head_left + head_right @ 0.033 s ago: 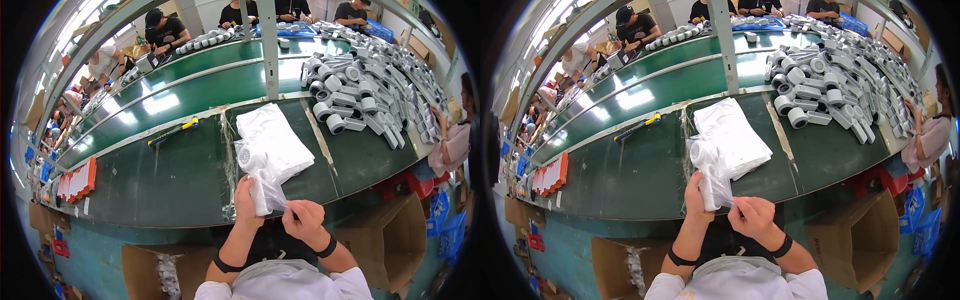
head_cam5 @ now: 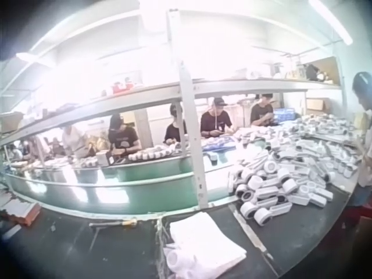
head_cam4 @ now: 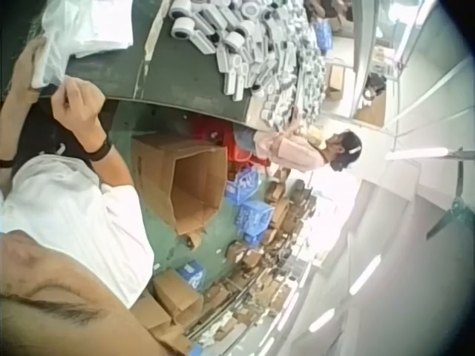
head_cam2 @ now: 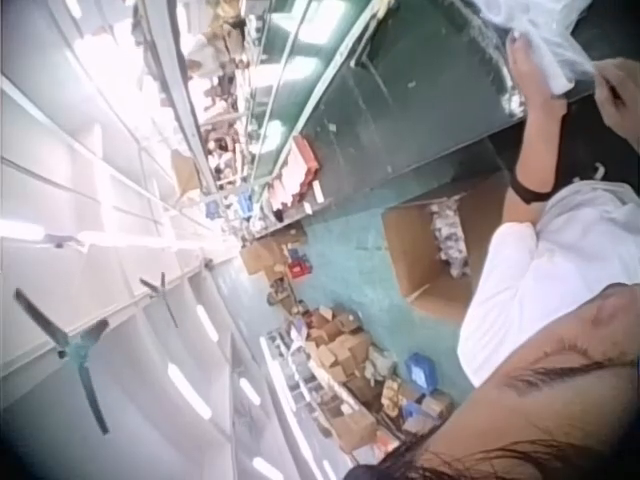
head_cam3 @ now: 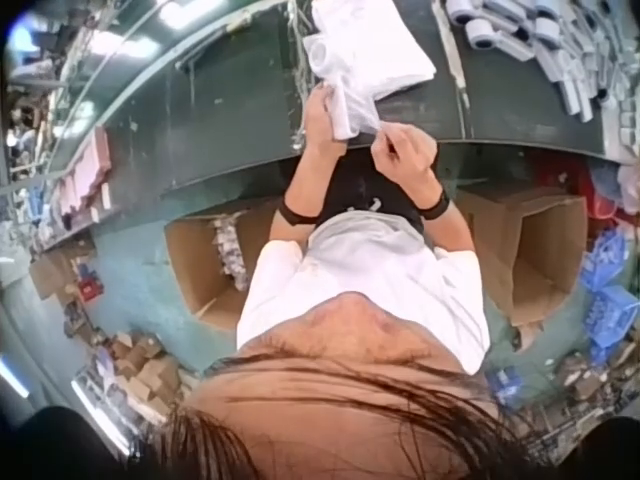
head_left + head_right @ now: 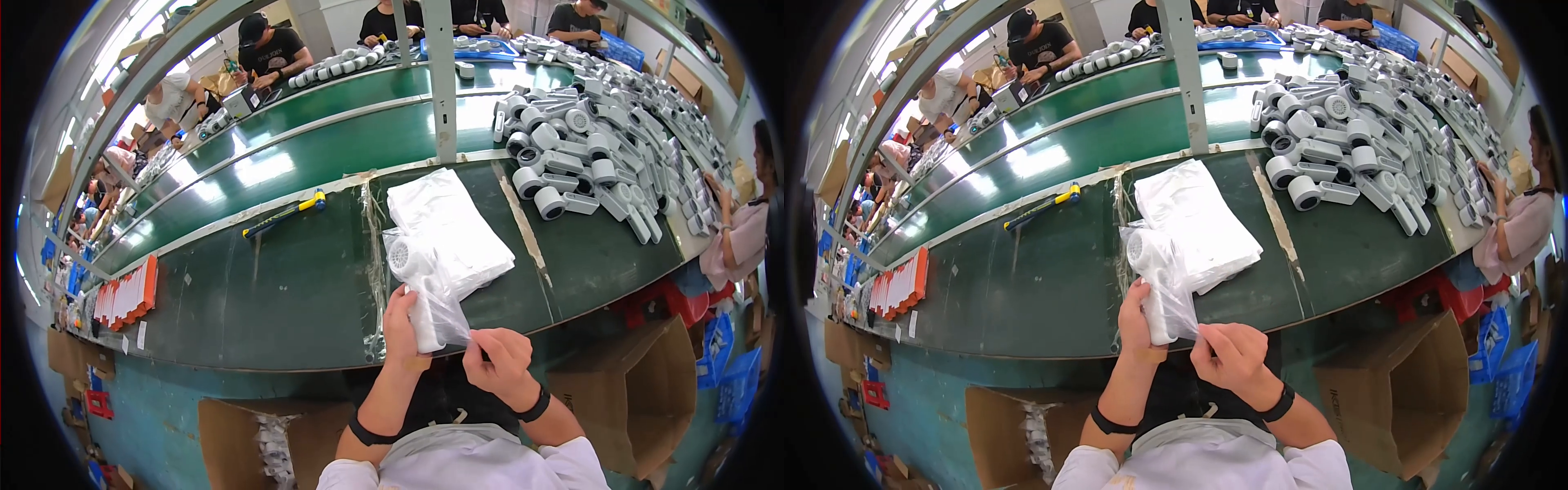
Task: The person moves a bag of fans aside, picks up a white fan from a pile, and slides it into a plastic bag by hand. They then place the bagged fan on the table and eventually drop the gathered bags into a cardboard box.
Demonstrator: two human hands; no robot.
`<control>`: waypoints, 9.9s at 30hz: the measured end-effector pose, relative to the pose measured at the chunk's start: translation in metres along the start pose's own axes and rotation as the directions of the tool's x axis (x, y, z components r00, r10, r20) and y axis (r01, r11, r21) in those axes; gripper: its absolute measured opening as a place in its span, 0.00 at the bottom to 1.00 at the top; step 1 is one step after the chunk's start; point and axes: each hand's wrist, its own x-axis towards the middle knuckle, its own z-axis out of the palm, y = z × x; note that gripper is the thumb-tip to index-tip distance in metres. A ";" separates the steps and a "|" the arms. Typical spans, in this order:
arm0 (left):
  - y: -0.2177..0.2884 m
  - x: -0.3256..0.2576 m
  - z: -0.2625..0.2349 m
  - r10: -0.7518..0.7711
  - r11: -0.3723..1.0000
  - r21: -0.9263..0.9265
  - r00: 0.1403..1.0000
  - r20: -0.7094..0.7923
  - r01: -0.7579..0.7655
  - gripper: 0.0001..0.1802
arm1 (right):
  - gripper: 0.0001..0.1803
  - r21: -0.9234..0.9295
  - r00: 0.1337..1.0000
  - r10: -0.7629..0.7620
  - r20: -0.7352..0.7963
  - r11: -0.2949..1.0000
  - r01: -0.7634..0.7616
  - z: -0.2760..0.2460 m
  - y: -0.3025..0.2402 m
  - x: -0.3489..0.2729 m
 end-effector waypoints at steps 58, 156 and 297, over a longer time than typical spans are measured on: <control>0.024 0.057 0.039 -0.006 -0.527 0.426 0.505 0.863 -0.735 0.05 | 0.22 0.514 0.608 0.747 0.271 0.422 -0.747 -0.081 0.062 0.000; 0.006 -0.025 0.060 0.078 -0.167 0.337 0.328 0.941 -0.927 0.09 | 0.36 -0.072 0.277 0.735 0.618 0.404 -0.912 -0.063 0.040 0.020; 0.014 0.052 0.053 0.167 -0.235 0.610 0.587 0.792 -0.756 0.05 | 0.19 0.547 0.511 0.781 0.358 0.269 -0.793 -0.053 0.048 0.009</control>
